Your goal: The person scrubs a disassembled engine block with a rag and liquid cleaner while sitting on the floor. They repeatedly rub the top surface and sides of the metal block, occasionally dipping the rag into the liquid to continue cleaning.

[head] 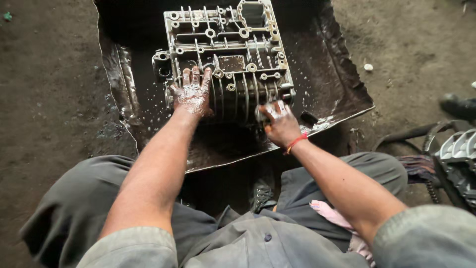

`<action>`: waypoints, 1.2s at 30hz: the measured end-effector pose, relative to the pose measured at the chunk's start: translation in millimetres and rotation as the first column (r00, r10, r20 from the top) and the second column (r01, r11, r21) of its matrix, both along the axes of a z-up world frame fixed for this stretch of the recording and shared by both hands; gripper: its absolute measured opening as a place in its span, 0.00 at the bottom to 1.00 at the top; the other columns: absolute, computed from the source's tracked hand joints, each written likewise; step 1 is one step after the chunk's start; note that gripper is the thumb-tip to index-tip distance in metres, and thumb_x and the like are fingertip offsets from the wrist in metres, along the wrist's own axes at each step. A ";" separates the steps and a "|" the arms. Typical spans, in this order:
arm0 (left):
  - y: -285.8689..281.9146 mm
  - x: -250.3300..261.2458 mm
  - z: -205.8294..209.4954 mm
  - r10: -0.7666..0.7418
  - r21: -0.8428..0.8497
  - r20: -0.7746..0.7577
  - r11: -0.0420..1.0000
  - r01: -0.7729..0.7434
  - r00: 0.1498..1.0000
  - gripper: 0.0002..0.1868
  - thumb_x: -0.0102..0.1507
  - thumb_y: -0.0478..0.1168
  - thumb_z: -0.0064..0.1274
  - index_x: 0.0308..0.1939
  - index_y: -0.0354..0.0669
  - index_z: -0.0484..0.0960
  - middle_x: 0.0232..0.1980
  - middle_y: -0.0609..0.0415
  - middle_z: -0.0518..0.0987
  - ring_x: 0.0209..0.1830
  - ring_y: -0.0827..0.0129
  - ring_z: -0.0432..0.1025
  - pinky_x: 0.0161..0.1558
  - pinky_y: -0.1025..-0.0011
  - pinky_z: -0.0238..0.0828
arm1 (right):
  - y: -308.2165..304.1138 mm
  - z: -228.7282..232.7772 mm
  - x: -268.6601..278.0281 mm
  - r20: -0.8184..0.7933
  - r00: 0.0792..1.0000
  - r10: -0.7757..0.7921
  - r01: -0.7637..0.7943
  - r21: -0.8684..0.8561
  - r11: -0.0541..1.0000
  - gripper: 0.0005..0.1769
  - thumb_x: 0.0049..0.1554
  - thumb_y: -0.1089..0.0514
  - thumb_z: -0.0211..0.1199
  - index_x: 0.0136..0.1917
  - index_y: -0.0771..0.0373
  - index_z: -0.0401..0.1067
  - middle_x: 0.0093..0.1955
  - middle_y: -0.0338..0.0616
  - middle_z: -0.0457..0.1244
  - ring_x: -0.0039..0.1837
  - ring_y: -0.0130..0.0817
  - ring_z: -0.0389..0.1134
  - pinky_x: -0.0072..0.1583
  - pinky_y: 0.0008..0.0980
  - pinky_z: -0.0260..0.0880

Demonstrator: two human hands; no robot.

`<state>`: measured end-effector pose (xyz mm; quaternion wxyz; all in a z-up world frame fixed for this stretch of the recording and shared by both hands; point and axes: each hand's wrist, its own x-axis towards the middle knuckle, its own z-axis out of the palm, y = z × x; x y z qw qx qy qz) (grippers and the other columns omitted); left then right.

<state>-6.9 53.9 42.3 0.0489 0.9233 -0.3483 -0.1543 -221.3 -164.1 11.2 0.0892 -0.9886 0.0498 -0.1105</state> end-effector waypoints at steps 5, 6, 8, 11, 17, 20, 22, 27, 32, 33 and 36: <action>1.6 -7.3 -4.7 0.030 0.015 0.028 0.999 -0.031 0.999 0.73 0.48 0.57 0.74 0.83 0.60 0.36 0.84 0.44 0.44 0.84 0.44 0.37 0.72 0.30 0.44 | -7.8 32.1 31.4 0.014 0.983 -0.182 0.180 0.094 0.979 0.27 0.52 0.52 0.64 0.66 0.43 0.68 0.64 0.50 0.62 0.65 0.53 0.65 0.63 0.47 0.67; 5.2 -10.3 -5.5 0.029 0.017 0.044 0.999 -0.030 0.999 0.72 0.49 0.57 0.74 0.84 0.59 0.37 0.84 0.45 0.46 0.85 0.45 0.38 0.72 0.30 0.46 | -11.1 38.8 45.7 0.070 0.981 -0.182 0.176 0.087 0.981 0.30 0.55 0.48 0.64 0.69 0.43 0.64 0.67 0.50 0.62 0.67 0.54 0.64 0.65 0.49 0.65; 1.0 -9.4 -3.4 0.025 0.012 0.052 1.000 -0.026 0.998 0.71 0.49 0.57 0.73 0.83 0.59 0.37 0.84 0.45 0.45 0.85 0.45 0.37 0.72 0.30 0.45 | -24.2 55.8 85.0 0.038 0.975 -0.219 0.218 0.026 0.976 0.36 0.59 0.40 0.64 0.77 0.39 0.55 0.71 0.52 0.60 0.71 0.55 0.61 0.67 0.50 0.63; -1.3 -9.3 1.3 0.034 0.010 0.031 0.999 -0.035 0.999 0.73 0.47 0.58 0.74 0.81 0.61 0.34 0.84 0.46 0.40 0.83 0.45 0.34 0.70 0.29 0.42 | -16.1 48.7 114.4 -0.181 0.949 -0.260 0.261 -0.019 0.965 0.41 0.58 0.36 0.62 0.79 0.33 0.50 0.76 0.57 0.53 0.73 0.58 0.57 0.68 0.52 0.60; 6.7 -6.6 6.3 0.015 0.012 -0.002 1.000 -0.015 1.000 0.71 0.46 0.56 0.76 0.81 0.66 0.37 0.84 0.49 0.41 0.83 0.47 0.34 0.69 0.30 0.45 | 17.5 -12.1 61.6 0.224 0.974 -0.019 0.043 -0.106 0.993 0.32 0.59 0.51 0.65 0.75 0.44 0.63 0.75 0.51 0.56 0.76 0.55 0.60 0.73 0.51 0.63; 14.1 -6.2 11.8 0.022 -0.014 0.019 1.000 -0.022 1.000 0.70 0.46 0.55 0.76 0.81 0.69 0.40 0.83 0.51 0.45 0.83 0.48 0.38 0.70 0.31 0.48 | 28.0 -8.1 21.0 0.127 0.992 0.007 -0.004 -0.027 1.000 0.33 0.48 0.59 0.66 0.67 0.45 0.70 0.70 0.54 0.58 0.68 0.57 0.61 0.66 0.49 0.67; 14.6 -6.0 11.3 0.030 -0.033 0.011 0.999 -0.029 1.000 0.70 0.45 0.54 0.77 0.81 0.69 0.42 0.83 0.53 0.46 0.83 0.48 0.39 0.70 0.31 0.48 | 32.7 -0.6 5.4 0.011 1.000 -0.001 0.001 -0.001 1.000 0.32 0.41 0.61 0.66 0.62 0.46 0.73 0.65 0.53 0.60 0.64 0.56 0.63 0.62 0.48 0.69; 9.4 -7.9 5.5 0.037 -0.016 0.027 0.999 -0.036 0.999 0.71 0.46 0.53 0.76 0.82 0.65 0.41 0.83 0.48 0.45 0.83 0.47 0.38 0.68 0.31 0.50 | -5.1 42.0 29.6 0.055 0.986 -0.155 0.153 0.046 0.987 0.23 0.49 0.56 0.63 0.60 0.47 0.73 0.59 0.49 0.65 0.59 0.50 0.70 0.60 0.44 0.74; 3.4 -8.1 10.4 0.046 0.046 -0.030 0.998 -0.044 0.998 0.70 0.50 0.57 0.72 0.81 0.65 0.34 0.84 0.49 0.38 0.83 0.45 0.32 0.69 0.29 0.45 | -70.7 72.2 84.9 -0.123 0.845 -0.521 0.513 -0.092 0.853 0.40 0.57 0.26 0.65 0.67 0.57 0.65 0.68 0.63 0.61 0.64 0.59 0.68 0.60 0.52 0.71; 3.4 -7.1 9.0 0.045 0.046 -0.038 0.998 -0.043 0.998 0.70 0.51 0.57 0.72 0.81 0.66 0.33 0.84 0.49 0.37 0.83 0.45 0.31 0.70 0.29 0.44 | -73.7 66.7 88.8 -0.241 0.782 -0.574 0.571 -0.089 0.816 0.46 0.58 0.21 0.63 0.67 0.62 0.62 0.67 0.61 0.63 0.66 0.55 0.69 0.63 0.49 0.71; 5.7 -3.8 4.7 0.032 0.038 -0.073 0.999 -0.029 0.997 0.70 0.51 0.59 0.71 0.81 0.66 0.31 0.84 0.48 0.35 0.83 0.45 0.28 0.70 0.29 0.41 | -47.5 28.1 67.2 -0.128 0.810 -0.572 0.573 -0.036 0.819 0.33 0.62 0.32 0.55 0.78 0.28 0.53 0.74 0.66 0.53 0.59 0.66 0.67 0.58 0.57 0.69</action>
